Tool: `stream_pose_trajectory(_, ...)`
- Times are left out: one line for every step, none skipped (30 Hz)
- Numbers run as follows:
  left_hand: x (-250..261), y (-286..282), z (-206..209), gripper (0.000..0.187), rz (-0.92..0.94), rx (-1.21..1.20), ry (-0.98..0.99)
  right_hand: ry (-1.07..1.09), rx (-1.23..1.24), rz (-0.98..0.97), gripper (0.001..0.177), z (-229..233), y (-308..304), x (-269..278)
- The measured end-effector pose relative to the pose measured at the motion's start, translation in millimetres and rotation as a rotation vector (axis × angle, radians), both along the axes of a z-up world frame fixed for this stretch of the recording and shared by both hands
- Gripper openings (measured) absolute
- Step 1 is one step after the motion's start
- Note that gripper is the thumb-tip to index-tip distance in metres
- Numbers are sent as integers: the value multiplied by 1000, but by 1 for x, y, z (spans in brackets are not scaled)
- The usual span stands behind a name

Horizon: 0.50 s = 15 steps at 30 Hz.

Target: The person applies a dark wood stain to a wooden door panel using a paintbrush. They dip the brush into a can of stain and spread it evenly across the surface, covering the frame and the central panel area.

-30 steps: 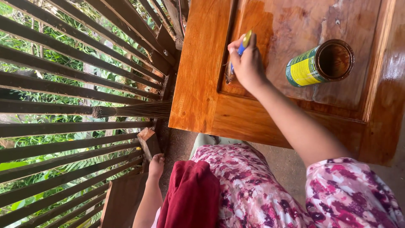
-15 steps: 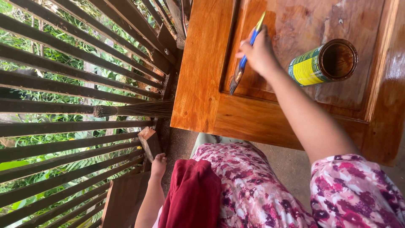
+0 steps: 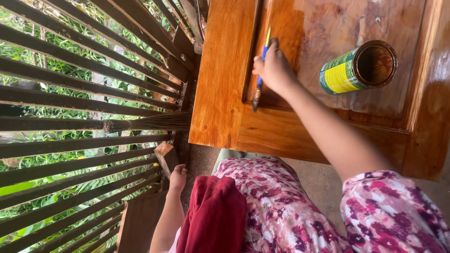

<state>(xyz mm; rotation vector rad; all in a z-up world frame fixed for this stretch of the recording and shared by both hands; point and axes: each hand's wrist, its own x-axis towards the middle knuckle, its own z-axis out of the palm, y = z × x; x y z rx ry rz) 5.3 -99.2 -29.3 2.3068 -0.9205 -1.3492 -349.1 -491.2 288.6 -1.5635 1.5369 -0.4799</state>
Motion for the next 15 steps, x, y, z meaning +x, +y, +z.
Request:
stream_pose_trajectory(1, 0, 0, 31, -1, -1, 0, 0, -1, -1, 24, 8, -4, -8)
stream_pose_trajectory(2, 0, 0, 31, 11, -5, 20, 18, 40, 13, 19, 16, -9, -16)
stream_pose_trajectory(2, 1, 0, 31, 24, -10, 42, 37, 80, 28, 15, 25, -13, -23)
stream_pose_trajectory(3, 3, -2, 31, 24, -10, 43, 38, 80, 28, 15, 34, -17, -33)
stream_pose_trajectory(5, 7, -4, 31, 29, -2, 43, -14, 60, 43, 15, 44, -20, -42)
stream_pose_trajectory(6, 11, -6, 30, 34, 6, 43, -66, 40, 58, 16, 53, -23, -52)
stream_pose_trajectory(7, 12, -6, 30, 32, 6, 44, -65, 40, 56, 16, 57, -20, -62)
stream_pose_trajectory(7, 14, -6, 30, 22, 10, 30, -83, -47, 87, 14, 62, -18, -73)
stream_pose_trajectory(7, 15, -5, 30, 9, 14, 16, -101, -134, 117, 13, 67, -14, -85)
stream_pose_trajectory(7, 15, -5, 30, 5, 14, 18, -99, -134, 113, 13, 67, -8, -89)
stream_pose_trajectory(7, 13, -5, 30, 5, 27, 21, -77, -230, 155, 12, 68, -2, -93)
stream_pose_trajectory(7, 12, -4, 30, 5, 40, 25, -53, -327, 197, 11, 69, 4, -97)
stream_pose_trajectory(8, 12, -6, 30, 1, 41, 25, -52, -326, 193, 11, 66, 9, -100)
stream_pose_trajectory(9, 11, -7, 30, -5, 34, 25, -24, -332, 211, 10, 62, 14, -103)
stream_pose_trajectory(9, 9, -8, 30, -12, 26, 25, 5, -341, 228, 10, 59, 18, -106)
